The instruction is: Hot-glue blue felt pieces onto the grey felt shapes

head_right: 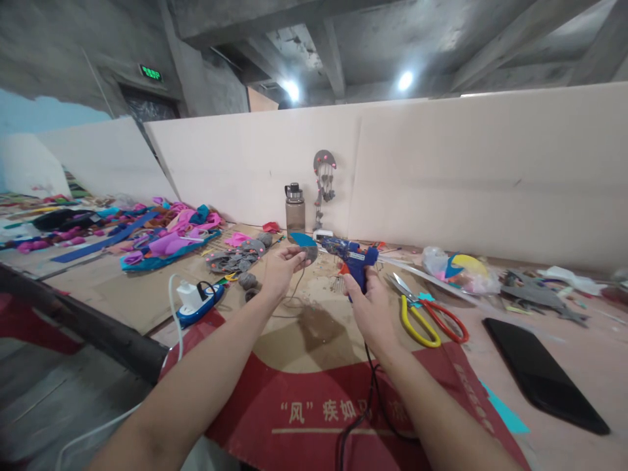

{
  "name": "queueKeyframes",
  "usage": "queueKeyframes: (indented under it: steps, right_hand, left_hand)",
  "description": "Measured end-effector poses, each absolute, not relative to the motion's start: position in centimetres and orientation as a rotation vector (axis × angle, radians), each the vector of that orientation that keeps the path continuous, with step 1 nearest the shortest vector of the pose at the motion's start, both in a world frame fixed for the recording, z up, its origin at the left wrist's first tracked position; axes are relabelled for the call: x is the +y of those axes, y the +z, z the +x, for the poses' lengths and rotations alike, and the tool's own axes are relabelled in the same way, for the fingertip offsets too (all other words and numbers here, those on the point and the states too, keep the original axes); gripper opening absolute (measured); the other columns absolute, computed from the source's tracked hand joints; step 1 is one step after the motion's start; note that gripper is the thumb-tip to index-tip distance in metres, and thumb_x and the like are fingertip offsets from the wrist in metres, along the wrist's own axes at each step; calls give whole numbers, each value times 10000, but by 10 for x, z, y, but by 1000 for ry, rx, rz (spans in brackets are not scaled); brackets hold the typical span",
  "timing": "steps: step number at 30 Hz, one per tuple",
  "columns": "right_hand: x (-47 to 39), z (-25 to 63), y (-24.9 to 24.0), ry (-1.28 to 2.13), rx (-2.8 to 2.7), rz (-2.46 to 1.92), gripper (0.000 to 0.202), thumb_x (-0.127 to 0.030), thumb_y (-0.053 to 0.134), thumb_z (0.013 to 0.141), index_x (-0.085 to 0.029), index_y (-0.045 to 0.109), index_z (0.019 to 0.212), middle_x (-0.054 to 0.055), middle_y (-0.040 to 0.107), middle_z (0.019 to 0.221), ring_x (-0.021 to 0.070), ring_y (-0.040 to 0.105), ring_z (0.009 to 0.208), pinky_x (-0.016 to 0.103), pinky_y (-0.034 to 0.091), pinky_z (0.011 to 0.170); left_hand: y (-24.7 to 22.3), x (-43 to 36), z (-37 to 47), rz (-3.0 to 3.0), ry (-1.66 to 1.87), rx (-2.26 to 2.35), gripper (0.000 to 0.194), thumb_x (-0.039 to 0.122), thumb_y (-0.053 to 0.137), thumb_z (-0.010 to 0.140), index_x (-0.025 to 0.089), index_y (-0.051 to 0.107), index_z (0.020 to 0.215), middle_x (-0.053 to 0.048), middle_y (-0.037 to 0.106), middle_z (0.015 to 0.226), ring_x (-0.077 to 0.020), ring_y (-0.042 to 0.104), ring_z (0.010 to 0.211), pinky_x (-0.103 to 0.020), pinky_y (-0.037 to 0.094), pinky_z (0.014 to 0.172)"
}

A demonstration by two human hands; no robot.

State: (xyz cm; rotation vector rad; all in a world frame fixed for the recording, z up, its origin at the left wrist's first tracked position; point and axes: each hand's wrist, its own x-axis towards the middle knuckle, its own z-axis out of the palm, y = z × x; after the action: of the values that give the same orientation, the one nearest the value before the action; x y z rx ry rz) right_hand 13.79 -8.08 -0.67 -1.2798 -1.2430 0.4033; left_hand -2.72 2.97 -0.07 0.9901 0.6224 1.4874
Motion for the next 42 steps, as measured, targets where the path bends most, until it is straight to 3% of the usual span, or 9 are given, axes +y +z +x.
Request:
queueKeyframes:
  steps: [5,12,16,26,42]
  right_hand:
    - [-87,132,1,346,-1315,-1366,361,-466,578,855,-204,616,1100,34,679,845,212,595,757,362,480,756]
    - [-85,132,-5,215,-1399,-1283,453,-386,556,896,-209,574,1312,99,686,1214,257,613,1067,411,450,963]
    - [-83,134,-9,193,-1400,-1342,496,-390,547,906,-209,538,1368,109,686,1201,265,612,1059,430,440,975]
    - [-88,126,-1,153,-1383,-1366,369,-404,536,883,-193,616,1176,109,713,1088,271,637,953,406,484,880]
    - [-89,130,-2,96,-1370,-1418,321,-408,513,901,-217,610,1141,83,693,1029,249,611,889,396,457,859]
  left_hand:
    - [-6,31,-22,1038,1474,609,258,194,827,602,121,676,798,-8,688,745,-104,644,665,-306,582,756]
    - [-10,32,-19,1065,1479,611,235,214,801,627,119,689,809,-8,686,718,-103,648,641,-296,588,730]
    - [-9,31,-18,1045,1486,633,243,216,811,622,117,681,801,-8,680,712,-102,644,643,-298,592,730]
    - [-6,25,-15,1015,1513,657,198,197,806,655,121,674,782,-17,684,715,-112,644,654,-316,585,755]
    - [-3,21,-16,1013,1520,615,214,210,805,653,129,678,806,-19,691,747,-118,648,678,-308,577,746]
